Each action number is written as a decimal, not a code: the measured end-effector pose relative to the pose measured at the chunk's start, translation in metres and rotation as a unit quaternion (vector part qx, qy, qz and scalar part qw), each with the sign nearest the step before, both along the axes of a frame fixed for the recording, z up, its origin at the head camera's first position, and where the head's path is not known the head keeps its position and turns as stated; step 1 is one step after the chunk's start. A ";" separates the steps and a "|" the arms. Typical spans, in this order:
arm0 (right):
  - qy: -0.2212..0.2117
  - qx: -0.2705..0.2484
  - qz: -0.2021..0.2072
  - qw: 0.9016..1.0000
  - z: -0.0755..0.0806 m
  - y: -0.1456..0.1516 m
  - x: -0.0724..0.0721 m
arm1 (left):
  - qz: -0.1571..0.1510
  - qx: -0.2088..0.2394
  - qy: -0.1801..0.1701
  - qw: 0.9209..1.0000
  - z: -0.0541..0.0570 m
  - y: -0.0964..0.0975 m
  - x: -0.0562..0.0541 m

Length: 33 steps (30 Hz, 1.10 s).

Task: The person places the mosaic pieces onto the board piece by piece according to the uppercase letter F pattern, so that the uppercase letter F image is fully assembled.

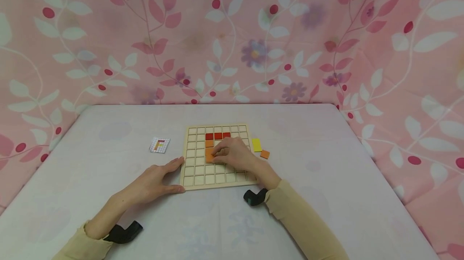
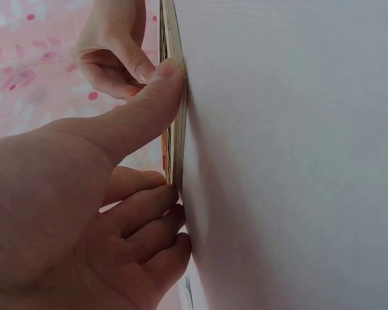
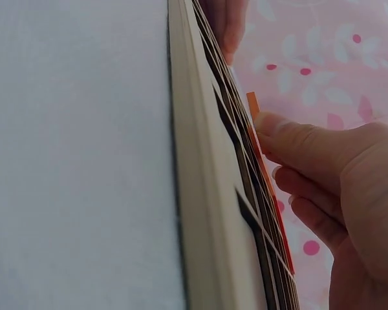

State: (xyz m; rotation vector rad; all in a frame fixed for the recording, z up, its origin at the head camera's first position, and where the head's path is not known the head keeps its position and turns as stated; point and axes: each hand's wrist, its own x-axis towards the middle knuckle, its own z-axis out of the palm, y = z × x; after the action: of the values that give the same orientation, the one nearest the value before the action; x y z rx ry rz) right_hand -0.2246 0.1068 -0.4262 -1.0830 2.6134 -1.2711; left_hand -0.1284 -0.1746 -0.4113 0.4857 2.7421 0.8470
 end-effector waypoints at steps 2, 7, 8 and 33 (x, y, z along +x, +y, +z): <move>0.001 0.004 0.004 1.000 0.000 -0.001 0.000 | 0.001 0.000 -0.001 1.000 0.000 0.000 0.000; -0.002 0.017 0.010 1.000 -0.001 -0.002 0.001 | 0.001 0.001 -0.004 1.000 0.000 0.000 0.000; 0.001 0.020 0.011 1.000 -0.001 -0.002 0.002 | 0.001 0.001 -0.004 1.000 0.000 0.000 0.000; 0.026 0.028 0.024 0.999 -0.004 -0.001 0.000 | 0.002 -0.002 -0.006 1.000 0.002 0.000 0.000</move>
State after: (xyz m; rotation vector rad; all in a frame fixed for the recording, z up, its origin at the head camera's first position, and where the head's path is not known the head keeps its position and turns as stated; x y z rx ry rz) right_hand -0.2251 0.1056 -0.4302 -1.1774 2.6251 -1.1678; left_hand -0.1282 -0.1744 -0.4094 0.4740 2.7349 0.8413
